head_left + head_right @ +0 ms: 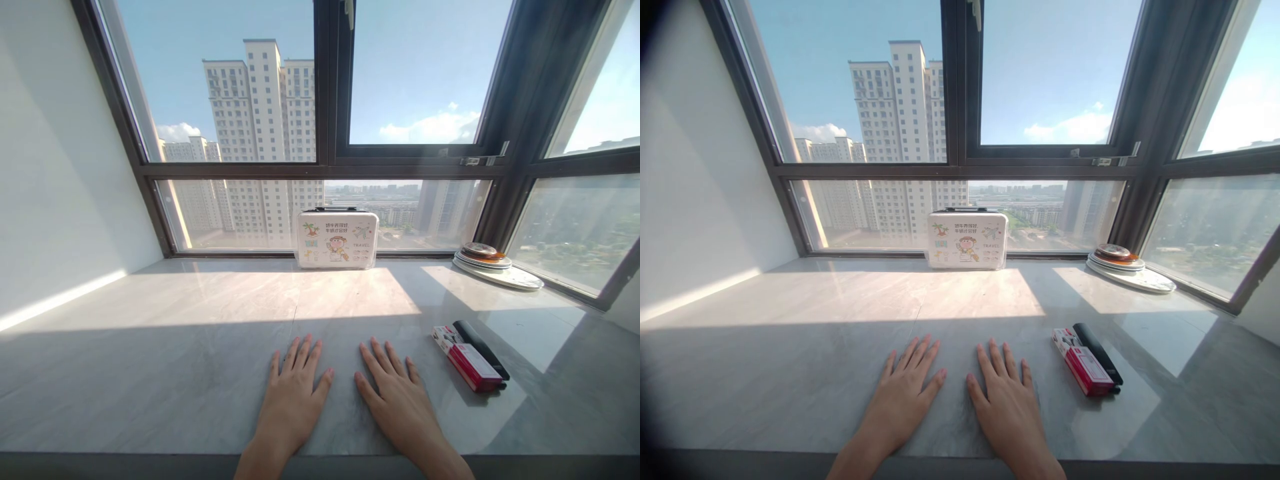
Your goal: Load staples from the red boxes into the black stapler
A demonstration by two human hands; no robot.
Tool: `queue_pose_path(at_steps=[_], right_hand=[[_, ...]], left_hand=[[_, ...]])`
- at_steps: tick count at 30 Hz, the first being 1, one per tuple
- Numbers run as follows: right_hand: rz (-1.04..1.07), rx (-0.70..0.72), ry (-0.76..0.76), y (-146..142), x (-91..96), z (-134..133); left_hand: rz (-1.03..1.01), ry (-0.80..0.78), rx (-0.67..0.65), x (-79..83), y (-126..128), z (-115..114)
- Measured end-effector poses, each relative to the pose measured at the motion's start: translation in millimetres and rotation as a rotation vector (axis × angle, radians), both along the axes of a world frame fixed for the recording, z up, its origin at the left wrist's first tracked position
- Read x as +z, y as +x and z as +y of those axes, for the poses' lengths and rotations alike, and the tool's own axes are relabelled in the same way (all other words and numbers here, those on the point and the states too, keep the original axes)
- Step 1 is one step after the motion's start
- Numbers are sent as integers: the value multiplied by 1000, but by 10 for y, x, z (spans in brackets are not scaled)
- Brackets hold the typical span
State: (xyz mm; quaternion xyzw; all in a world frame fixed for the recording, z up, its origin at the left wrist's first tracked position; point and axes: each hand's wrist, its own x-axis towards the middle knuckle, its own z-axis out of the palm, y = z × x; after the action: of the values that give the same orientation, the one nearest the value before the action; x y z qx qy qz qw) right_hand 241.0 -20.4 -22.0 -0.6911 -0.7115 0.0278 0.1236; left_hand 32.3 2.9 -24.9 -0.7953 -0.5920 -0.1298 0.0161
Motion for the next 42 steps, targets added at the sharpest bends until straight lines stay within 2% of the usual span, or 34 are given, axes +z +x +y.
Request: queue_pose_path(at_steps=[42], right_hand=[[-5,7,-5,22,-45,16]], left_hand=[[-27,-28,2,49,21,-25]])
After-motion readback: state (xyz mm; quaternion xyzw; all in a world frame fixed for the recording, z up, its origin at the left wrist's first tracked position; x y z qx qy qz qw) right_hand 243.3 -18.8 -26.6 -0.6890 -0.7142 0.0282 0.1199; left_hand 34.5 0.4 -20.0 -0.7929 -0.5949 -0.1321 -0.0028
